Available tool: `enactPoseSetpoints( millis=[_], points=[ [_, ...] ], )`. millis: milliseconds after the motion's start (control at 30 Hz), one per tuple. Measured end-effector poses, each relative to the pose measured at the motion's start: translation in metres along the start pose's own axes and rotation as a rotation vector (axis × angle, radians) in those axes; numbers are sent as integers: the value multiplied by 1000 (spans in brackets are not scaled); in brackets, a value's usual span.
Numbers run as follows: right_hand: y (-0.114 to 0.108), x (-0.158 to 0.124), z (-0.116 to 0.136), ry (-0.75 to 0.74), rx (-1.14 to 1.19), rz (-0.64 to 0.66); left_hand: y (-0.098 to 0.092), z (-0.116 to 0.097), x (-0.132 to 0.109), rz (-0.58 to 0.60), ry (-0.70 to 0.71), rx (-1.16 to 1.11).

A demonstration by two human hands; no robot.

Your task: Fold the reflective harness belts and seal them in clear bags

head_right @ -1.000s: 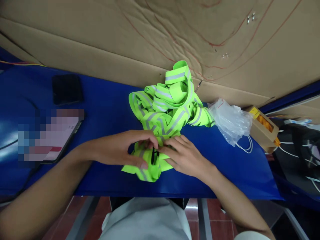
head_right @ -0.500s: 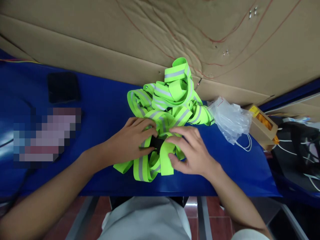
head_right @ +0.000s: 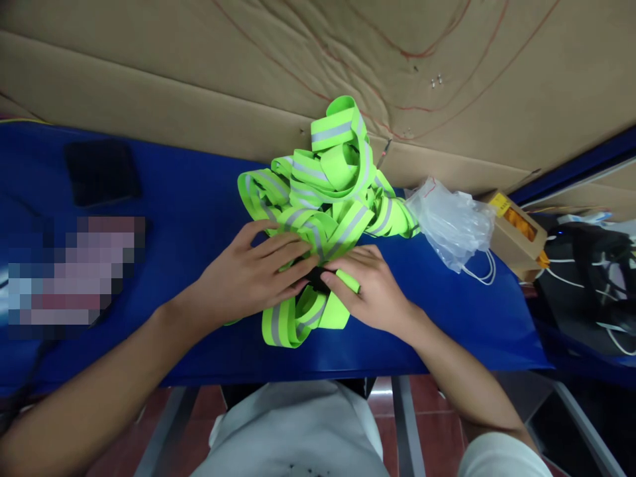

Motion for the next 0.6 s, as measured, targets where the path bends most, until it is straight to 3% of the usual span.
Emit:
enactPoseSetpoints(
  millis=[100,300,433,500,600],
  points=[
    [4,-1,-1,12,-45,39,3,-6,0,7,42,29],
    [19,-8,12,-139,-496,133,13,-6,0,52,11,-23],
    [21,-4,10,-90,-525,155,8,-6,3,61,14,41],
    [6,-5,8,-67,-417,114,-5,-1,1,-18,-15,37],
    [-47,-16,-9,41,-152,-93,-37,22,-16,-258,-199,-72]
  ],
)
Point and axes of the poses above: each hand's wrist, its own x-axis towards the middle knuckle, its own y-axis out of the palm, z = x × y, the point moved 7 cm from there along x, towards the middle knuckle, and after that the axes turned 2 degrees about y, right-handed, at the moved point
